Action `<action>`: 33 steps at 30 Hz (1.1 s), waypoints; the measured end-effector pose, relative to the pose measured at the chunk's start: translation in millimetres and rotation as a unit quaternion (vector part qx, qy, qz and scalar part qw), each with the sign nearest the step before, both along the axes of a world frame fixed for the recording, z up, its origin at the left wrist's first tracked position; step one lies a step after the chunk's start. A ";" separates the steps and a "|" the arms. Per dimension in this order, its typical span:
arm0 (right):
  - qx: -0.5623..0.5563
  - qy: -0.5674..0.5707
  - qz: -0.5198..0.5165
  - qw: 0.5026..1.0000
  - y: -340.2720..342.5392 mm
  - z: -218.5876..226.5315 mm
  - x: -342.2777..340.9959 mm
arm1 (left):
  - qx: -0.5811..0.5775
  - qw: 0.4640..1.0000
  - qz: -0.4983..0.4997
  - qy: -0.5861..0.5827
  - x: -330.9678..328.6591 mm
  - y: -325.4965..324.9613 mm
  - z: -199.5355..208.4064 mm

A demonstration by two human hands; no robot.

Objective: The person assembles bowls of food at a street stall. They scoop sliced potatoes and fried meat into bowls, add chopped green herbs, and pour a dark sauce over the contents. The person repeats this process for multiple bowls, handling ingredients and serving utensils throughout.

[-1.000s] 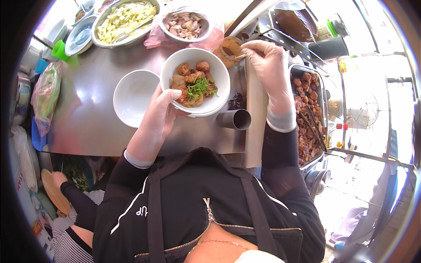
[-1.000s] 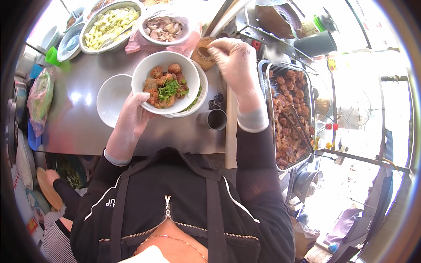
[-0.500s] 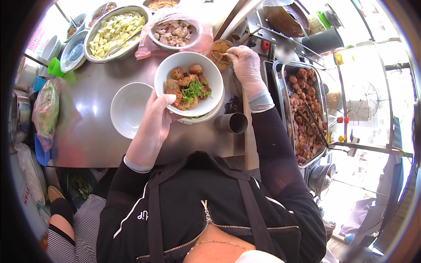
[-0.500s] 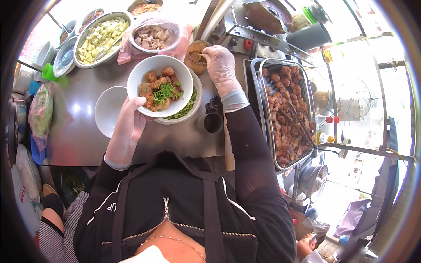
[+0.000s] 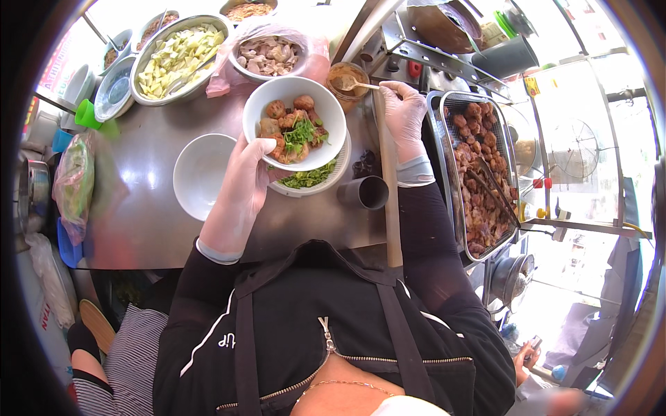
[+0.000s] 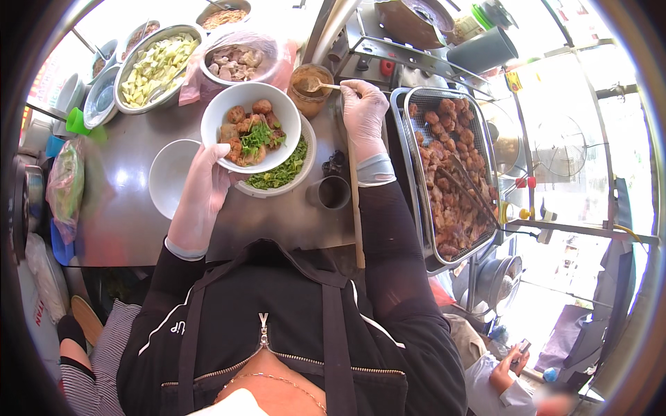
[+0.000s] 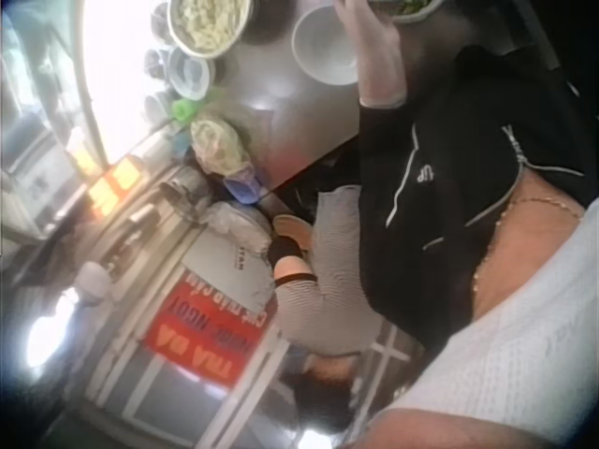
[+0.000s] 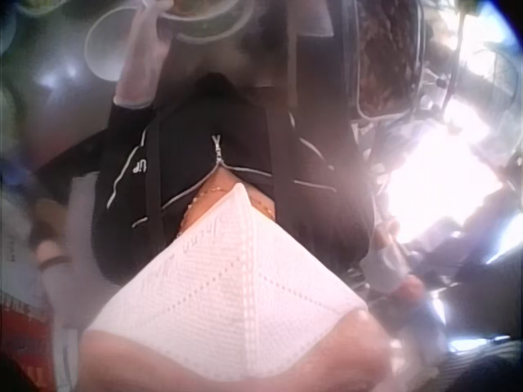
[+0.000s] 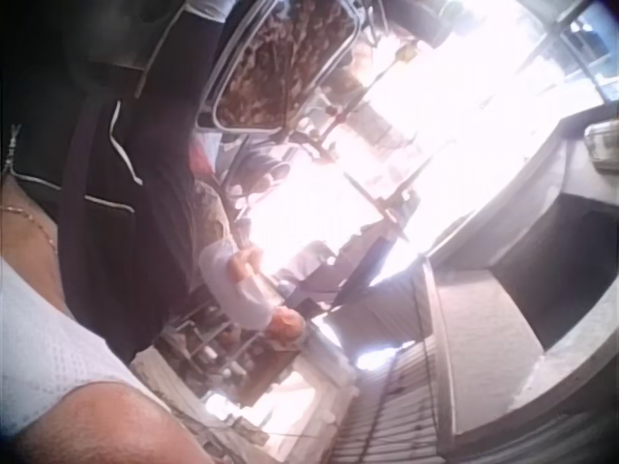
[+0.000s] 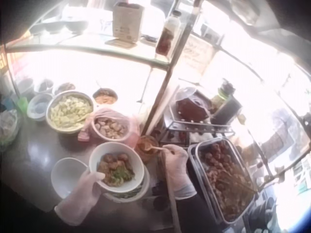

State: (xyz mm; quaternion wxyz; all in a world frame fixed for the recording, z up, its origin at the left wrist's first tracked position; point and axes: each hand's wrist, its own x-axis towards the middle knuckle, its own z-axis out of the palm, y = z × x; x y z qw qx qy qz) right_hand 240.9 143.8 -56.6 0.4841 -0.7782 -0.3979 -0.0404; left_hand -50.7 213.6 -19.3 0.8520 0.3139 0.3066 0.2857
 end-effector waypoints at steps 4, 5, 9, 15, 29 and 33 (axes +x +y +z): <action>0.017 0.032 -0.021 0.999 -6.2 4.9 -4.9 | 0.008 1.000 -0.003 0.009 5.2 2.3 0.5; 0.014 0.028 -0.026 0.999 -7.9 6.7 -6.5 | 0.009 1.000 -0.004 0.006 6.2 2.9 -1.0; 0.030 0.048 -0.030 0.998 -10.5 4.2 -3.9 | 0.016 1.000 -0.010 -0.001 10.8 6.4 -11.0; 0.109 0.164 0.012 0.980 -28.0 34.9 -20.3 | 0.018 1.000 -0.016 0.018 17.0 9.1 -21.8; 0.004 -0.106 0.011 0.994 -12.9 43.4 -18.5 | -0.079 0.991 0.004 -0.107 -11.1 2.0 6.3; -0.098 -0.143 0.089 0.981 2.5 27.9 -18.5 | -0.056 0.989 0.020 -0.137 -47.0 17.7 37.4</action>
